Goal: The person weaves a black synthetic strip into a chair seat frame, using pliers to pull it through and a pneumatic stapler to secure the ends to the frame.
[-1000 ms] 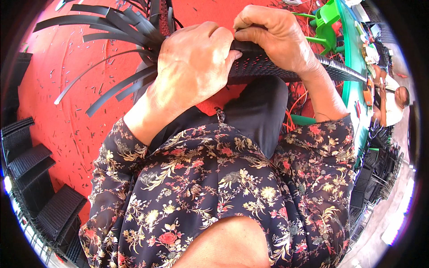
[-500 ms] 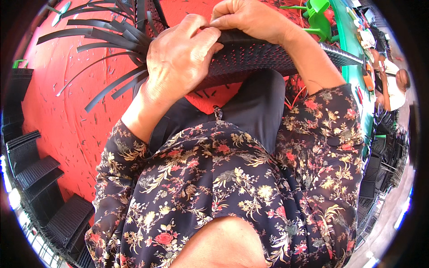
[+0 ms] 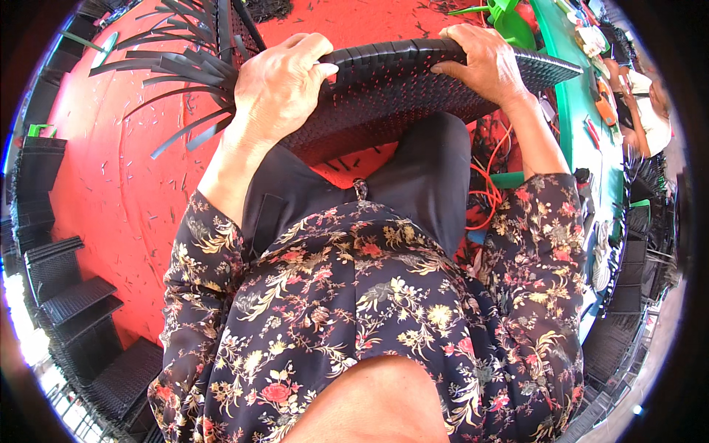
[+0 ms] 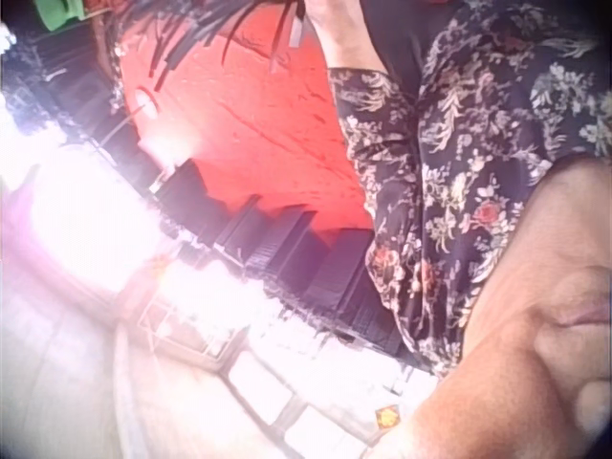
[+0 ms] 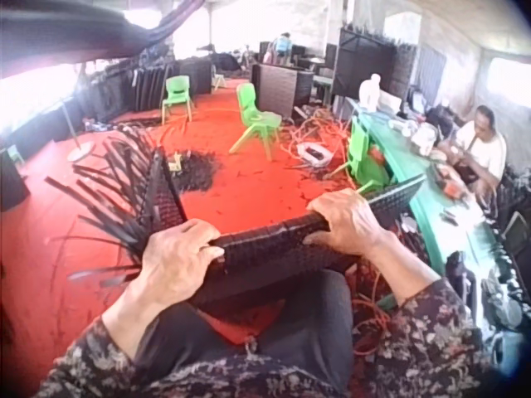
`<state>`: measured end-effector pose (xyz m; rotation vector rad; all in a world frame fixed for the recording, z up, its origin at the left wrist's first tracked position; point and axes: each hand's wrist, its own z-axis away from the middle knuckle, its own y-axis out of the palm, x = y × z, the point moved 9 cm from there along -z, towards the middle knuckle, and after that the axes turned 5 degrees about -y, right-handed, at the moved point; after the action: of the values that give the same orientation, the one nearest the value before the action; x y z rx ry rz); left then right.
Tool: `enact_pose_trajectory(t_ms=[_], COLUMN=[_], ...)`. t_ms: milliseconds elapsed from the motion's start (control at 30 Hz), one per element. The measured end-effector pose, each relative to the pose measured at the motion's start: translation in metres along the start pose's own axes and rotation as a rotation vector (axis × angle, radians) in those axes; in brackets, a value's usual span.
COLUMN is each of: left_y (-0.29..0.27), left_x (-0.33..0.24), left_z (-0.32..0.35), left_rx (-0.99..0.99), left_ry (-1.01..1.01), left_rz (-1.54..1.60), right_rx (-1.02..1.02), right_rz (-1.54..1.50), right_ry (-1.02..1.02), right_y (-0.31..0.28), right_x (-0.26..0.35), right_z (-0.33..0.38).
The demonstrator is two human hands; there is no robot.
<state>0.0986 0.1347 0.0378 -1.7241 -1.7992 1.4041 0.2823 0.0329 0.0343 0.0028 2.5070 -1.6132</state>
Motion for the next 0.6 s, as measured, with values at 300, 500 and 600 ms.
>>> enact_pose_trajectory(t_ms=[300, 500, 600], left_y=[0.012, -0.009, -0.021], left_x=[0.006, 0.036, 0.024], left_z=[-0.023, -0.041, -0.022], left_rx=[-0.043, 0.031, -0.052], left_ry=[0.131, -0.116, -0.021], left_rz=[0.115, 0.111, 0.082], right_rx=[0.004, -0.293, -0.19], right_rz=[-0.098, 0.121, 0.137], right_ry=[0.027, 0.076, 0.44], right_y=[-0.007, -0.013, -0.06], right_x=[-0.024, -0.037, -0.065], right_z=[-0.015, -0.016, 0.052])
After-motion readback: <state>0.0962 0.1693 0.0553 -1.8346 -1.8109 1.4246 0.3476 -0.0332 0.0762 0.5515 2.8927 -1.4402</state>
